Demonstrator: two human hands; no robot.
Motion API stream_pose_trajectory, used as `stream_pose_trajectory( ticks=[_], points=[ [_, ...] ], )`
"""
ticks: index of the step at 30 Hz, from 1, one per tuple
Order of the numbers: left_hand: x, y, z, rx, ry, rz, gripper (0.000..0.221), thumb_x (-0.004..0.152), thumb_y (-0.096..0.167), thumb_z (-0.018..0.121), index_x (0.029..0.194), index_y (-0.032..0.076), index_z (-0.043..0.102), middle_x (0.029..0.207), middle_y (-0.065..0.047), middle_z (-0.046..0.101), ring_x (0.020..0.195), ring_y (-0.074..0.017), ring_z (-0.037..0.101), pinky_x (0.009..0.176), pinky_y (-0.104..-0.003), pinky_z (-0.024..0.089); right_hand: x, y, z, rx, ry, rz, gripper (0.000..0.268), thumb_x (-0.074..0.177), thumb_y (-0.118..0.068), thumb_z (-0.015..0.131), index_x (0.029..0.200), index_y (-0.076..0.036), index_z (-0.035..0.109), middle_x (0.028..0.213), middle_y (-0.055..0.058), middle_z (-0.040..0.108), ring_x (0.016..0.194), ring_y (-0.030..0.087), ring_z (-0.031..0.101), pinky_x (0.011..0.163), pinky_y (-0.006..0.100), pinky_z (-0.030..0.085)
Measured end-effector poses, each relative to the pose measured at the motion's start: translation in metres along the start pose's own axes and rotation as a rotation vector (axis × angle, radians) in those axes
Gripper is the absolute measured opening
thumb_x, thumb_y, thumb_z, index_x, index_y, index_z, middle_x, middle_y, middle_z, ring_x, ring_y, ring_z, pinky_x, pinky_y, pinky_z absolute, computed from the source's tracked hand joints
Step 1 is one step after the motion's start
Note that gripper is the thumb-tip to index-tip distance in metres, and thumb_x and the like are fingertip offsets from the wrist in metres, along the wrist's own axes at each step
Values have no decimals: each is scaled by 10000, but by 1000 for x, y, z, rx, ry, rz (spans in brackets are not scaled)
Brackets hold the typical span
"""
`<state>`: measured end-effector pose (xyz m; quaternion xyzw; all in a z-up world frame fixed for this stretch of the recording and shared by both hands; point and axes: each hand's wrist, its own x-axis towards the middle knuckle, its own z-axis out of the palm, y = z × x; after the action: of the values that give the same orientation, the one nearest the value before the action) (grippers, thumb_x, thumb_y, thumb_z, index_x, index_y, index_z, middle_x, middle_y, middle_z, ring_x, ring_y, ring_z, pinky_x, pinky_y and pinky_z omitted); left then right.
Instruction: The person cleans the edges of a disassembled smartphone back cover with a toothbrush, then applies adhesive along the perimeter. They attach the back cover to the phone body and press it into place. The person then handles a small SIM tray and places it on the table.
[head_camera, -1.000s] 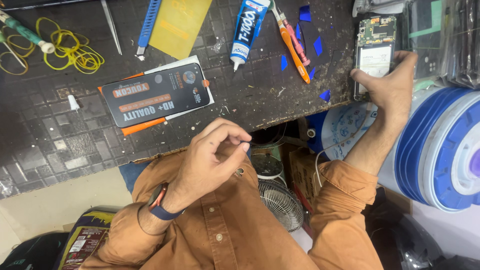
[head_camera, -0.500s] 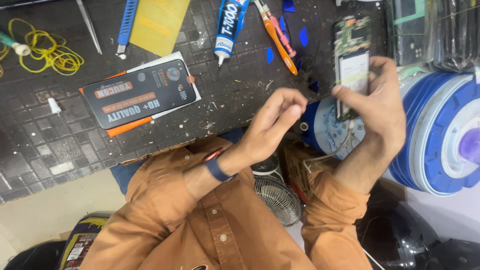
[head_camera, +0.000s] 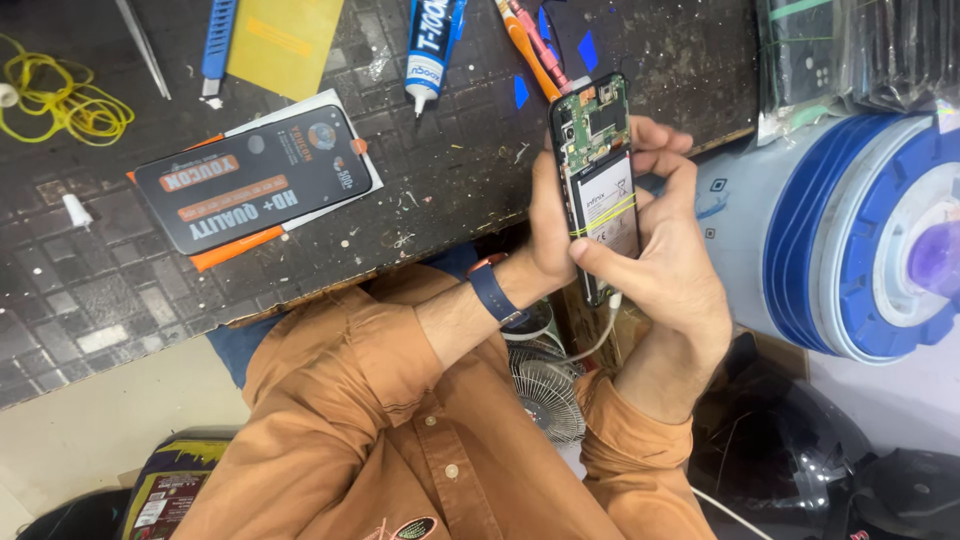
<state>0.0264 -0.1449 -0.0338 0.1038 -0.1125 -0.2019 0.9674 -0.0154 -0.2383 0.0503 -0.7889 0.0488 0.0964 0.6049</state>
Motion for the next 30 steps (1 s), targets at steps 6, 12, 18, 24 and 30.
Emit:
stream_pose_trajectory(
  ticks=[6,12,18,24,30],
  points=[
    [0,-6,-10,-218,81,22,675,1143,683,230,1066,74,510,1041,-95,576,1175,-293,616,1079,-476,478,-14,-5,19,-614,207,-231,792,850,-192,893,1375,43,349,1302,187,505,1266,235,531,1071,362,483],
    [0,0,-9,-347,40,73,580,1162,659,412,1142,83,478,1083,-56,524,1091,-205,639,998,-418,571,-33,-29,43,-435,423,-235,343,909,-72,795,1200,26,644,1194,85,615,1098,156,591,958,294,506],
    [-6,9,-1,-127,110,-1,474,1004,461,667,1249,86,512,1171,-69,592,970,-168,718,816,-327,629,-35,-33,41,-13,528,-234,41,1077,73,689,1117,69,690,1042,73,691,938,106,664,863,211,523],
    [-11,11,7,-4,190,-18,446,985,380,763,1215,47,576,962,-24,677,873,-146,714,791,-290,603,-35,-33,28,20,494,-200,74,1052,70,697,1125,72,710,1034,78,728,957,102,685,913,204,530],
    [-11,14,10,-10,230,-17,376,982,348,785,1167,49,653,1008,-6,689,877,-82,659,788,-244,562,-35,-32,19,43,440,-196,49,1043,64,712,1090,77,715,994,55,699,878,73,635,826,173,481]
  ],
)
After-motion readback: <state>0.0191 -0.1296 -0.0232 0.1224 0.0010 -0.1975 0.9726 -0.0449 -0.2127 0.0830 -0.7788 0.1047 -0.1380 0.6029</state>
